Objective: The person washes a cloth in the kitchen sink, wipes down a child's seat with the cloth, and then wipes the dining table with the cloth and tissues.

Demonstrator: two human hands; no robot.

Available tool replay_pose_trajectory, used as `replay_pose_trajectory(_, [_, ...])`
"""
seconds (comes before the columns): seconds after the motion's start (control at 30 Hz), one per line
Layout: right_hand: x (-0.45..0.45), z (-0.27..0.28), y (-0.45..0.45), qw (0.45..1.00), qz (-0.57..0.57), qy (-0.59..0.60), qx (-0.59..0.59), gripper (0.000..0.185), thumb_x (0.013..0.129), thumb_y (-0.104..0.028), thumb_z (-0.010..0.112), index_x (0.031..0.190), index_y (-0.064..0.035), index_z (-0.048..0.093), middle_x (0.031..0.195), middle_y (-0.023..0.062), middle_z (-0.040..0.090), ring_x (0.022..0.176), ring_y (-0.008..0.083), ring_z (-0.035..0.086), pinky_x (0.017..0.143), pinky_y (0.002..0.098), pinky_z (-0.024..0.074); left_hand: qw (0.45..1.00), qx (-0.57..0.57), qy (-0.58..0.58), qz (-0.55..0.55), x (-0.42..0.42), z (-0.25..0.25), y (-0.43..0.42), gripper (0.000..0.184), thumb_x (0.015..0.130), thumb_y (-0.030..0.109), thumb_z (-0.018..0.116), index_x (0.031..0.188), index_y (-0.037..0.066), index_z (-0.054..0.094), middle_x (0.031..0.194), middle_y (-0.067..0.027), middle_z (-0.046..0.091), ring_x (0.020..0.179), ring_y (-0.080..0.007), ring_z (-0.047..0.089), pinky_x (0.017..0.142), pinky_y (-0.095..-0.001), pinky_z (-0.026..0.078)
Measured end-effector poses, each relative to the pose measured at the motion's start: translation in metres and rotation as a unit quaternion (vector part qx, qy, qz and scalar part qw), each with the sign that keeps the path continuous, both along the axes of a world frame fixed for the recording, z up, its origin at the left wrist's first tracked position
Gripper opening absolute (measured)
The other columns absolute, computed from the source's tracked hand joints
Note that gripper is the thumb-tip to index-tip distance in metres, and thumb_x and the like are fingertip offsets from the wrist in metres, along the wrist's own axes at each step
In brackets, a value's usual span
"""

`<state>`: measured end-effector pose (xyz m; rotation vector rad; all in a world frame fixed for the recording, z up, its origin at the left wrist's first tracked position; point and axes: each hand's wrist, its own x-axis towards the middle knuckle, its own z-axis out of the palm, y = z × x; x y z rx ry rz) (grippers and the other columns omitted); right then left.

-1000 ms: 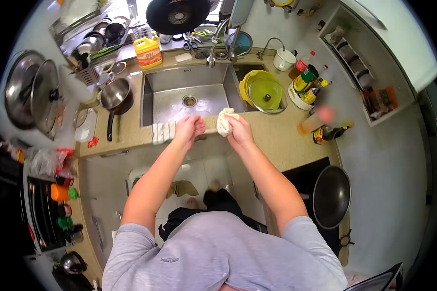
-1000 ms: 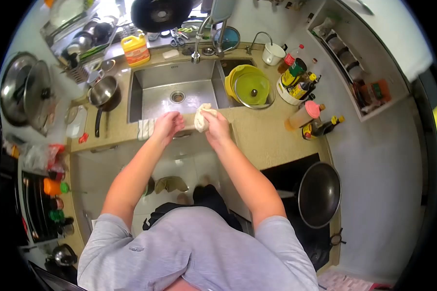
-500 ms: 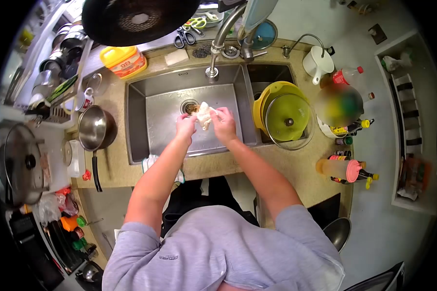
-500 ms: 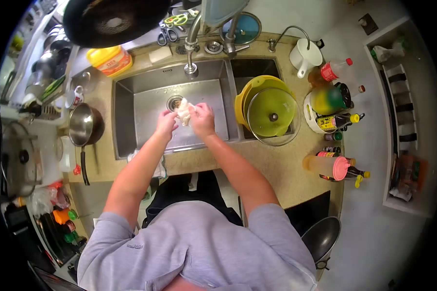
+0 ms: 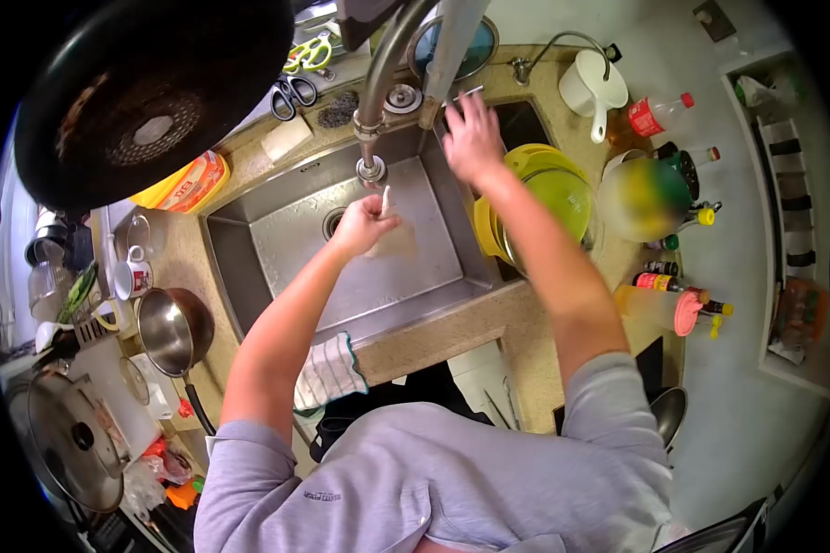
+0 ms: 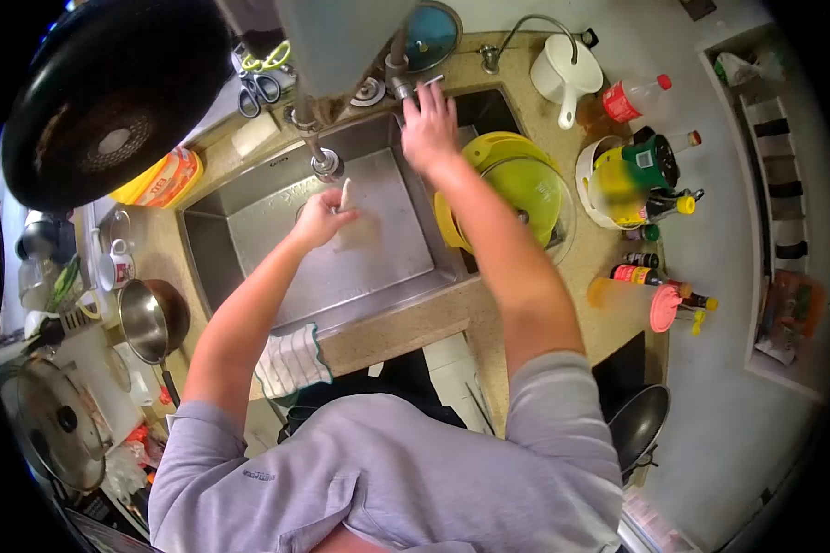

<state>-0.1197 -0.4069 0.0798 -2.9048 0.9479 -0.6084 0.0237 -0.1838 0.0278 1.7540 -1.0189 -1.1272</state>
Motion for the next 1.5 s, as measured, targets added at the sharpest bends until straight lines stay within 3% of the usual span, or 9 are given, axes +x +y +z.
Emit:
replay_pose_trajectory(0.3, [0.027, -0.021, 0.002, 0.968, -0.073, 0.156, -0.181, 0.039, 0.091, -0.016, 0.051, 0.124, 0.0029, 0.059, 0.127, 0.0184, 0.060, 0.133, 0.0342, 0.044, 0.112, 0.0674, 0.0243, 0.988, 0.098, 0.095, 0.078, 0.037, -0.029, -0.023, 0.021, 0.088, 0.015, 0.076, 0.103, 0.002, 0.070, 0.086, 0.0040, 0.065, 0.075, -0.0065, 0.054, 0.069, -0.0263, 0.046])
replay_pose_trajectory(0.4, [0.032, -0.034, 0.075, 0.960, -0.052, 0.073, 0.265, 0.051, 0.087, -0.046, 0.057, 0.089, 0.0007, 0.076, 0.099, 0.0209, 0.072, 0.109, 0.0404, 0.063, 0.098, 0.0480, 0.0481, 0.987, -0.018, 0.123, 0.102, 0.032, -0.020, -0.027, 0.018, 0.089, 0.011, 0.074, 0.105, 0.001, 0.072, 0.097, -0.0009, 0.072, 0.086, -0.0087, 0.061, 0.079, -0.0262, 0.050])
replay_pose_trajectory(0.57, [0.056, -0.080, 0.099, 0.537, -0.181, -0.169, 0.806, 0.040, 0.085, -0.045, 0.071, 0.091, -0.0058, 0.075, 0.085, 0.0072, 0.072, 0.079, 0.0238, 0.070, 0.074, 0.0452, 0.0514, 0.999, 0.036, 0.020, 0.000, 0.038, -0.023, -0.022, 0.019, 0.089, 0.011, 0.073, 0.105, 0.001, 0.072, 0.097, -0.0051, 0.074, 0.083, -0.0113, 0.064, 0.075, -0.0315, 0.052])
replay_pose_trajectory(0.87, [0.063, -0.080, 0.091, 0.428, -0.202, -0.430, 0.769, 0.018, 0.090, -0.011, 0.068, 0.104, -0.0030, 0.061, 0.097, 0.0096, 0.067, 0.086, 0.0222, 0.068, 0.078, 0.0397, 0.0550, 0.956, 0.082, -0.280, 0.016, 0.051, -0.036, 0.014, 0.015, 0.088, 0.015, 0.068, 0.098, 0.004, 0.071, 0.082, -0.0162, 0.068, 0.076, -0.0316, 0.067, 0.070, -0.0406, 0.054])
replay_pose_trajectory(1.03, [0.041, -0.116, 0.104, 0.455, -0.248, -0.466, 0.717, 0.027, 0.076, 0.010, 0.067, 0.095, -0.0028, 0.053, 0.092, 0.0101, 0.061, 0.083, 0.0246, 0.068, 0.062, 0.0331, 0.0546, 0.959, 0.105, 0.070, 0.254, 0.055, -0.081, -0.006, 0.018, 0.093, 0.016, 0.060, 0.102, 0.002, 0.069, 0.084, -0.0087, 0.070, 0.076, -0.0173, 0.068, 0.065, -0.0364, 0.055])
replay_pose_trajectory(1.13, [0.016, -0.138, 0.138, 0.632, -0.268, -0.339, 0.644, 0.029, 0.072, 0.008, 0.067, 0.097, -0.0025, 0.056, 0.086, 0.0078, 0.061, 0.080, 0.0212, 0.067, 0.061, 0.0325, 0.0543, 0.816, -0.036, 0.471, 0.334, 0.044, -0.083, -0.026, 0.027, 0.091, 0.006, 0.061, 0.117, 0.004, 0.059, 0.101, -0.0062, 0.067, 0.083, -0.0138, 0.065, 0.068, -0.0323, 0.054])
replay_pose_trajectory(1.23, [-0.006, -0.123, 0.159, 0.604, -0.238, -0.280, 0.708, 0.029, 0.072, -0.001, 0.072, 0.099, -0.0013, 0.061, 0.081, 0.0086, 0.065, 0.079, 0.0218, 0.067, 0.065, 0.0323, 0.0539, 0.908, 0.005, 0.302, 0.290, 0.002, -0.061, -0.044, 0.014, 0.093, 0.006, 0.061, 0.106, 0.004, 0.061, 0.091, -0.0054, 0.064, 0.083, -0.0177, 0.063, 0.072, -0.0344, 0.052])
replay_pose_trajectory(1.3, [-0.011, -0.118, 0.160, 0.763, -0.253, -0.125, 0.581, 0.041, 0.073, -0.012, 0.075, 0.109, 0.0004, 0.063, 0.085, 0.0136, 0.070, 0.081, 0.0240, 0.068, 0.074, 0.0336, 0.0554, 0.923, 0.009, 0.288, 0.257, 0.003, -0.079, -0.046, 0.018, 0.092, 0.006, 0.062, 0.110, 0.004, 0.061, 0.097, -0.0065, 0.065, 0.088, -0.0206, 0.064, 0.077, -0.0364, 0.053])
replay_pose_trajectory(1.5, [0.011, -0.142, 0.113, 0.873, -0.140, -0.361, 0.297, 0.038, 0.072, -0.024, 0.082, 0.101, -0.0016, 0.072, 0.088, 0.0103, 0.072, 0.084, 0.0219, 0.069, 0.079, 0.0341, 0.0530, 0.897, -0.008, 0.419, 0.138, 0.018, -0.049, -0.038, 0.034, 0.091, 0.005, 0.065, 0.123, 0.001, 0.057, 0.112, -0.0088, 0.066, 0.098, -0.0224, 0.065, 0.087, -0.0365, 0.053])
